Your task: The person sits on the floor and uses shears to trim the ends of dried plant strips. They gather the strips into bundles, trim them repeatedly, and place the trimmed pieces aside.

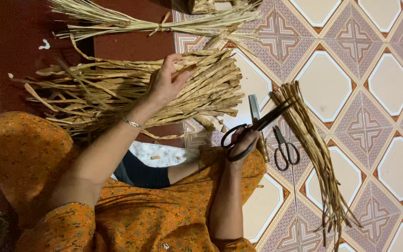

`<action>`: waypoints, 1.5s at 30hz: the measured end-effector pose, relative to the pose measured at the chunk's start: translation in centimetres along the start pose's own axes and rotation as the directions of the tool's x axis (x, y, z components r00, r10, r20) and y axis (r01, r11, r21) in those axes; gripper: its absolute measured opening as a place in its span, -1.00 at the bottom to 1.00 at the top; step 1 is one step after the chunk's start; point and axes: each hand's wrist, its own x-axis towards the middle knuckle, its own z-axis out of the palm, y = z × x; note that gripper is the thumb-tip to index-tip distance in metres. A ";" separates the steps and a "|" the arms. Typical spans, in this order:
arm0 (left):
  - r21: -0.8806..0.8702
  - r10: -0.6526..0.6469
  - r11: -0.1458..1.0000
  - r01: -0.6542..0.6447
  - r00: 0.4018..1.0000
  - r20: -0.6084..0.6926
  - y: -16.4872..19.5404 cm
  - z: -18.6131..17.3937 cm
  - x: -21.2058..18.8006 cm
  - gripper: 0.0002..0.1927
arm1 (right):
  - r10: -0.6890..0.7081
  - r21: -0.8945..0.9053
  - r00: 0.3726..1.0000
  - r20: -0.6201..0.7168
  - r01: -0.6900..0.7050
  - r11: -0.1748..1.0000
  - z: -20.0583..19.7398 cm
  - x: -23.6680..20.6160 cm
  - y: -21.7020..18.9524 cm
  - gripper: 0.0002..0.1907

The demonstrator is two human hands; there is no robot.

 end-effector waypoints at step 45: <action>0.010 0.201 0.969 -0.245 0.819 0.538 -3.7 4.0 -7.2 -0.86 | 0.402 -0.030 0.874 0.272 -0.410 0.911 8.5 0.0 -4.0 -0.77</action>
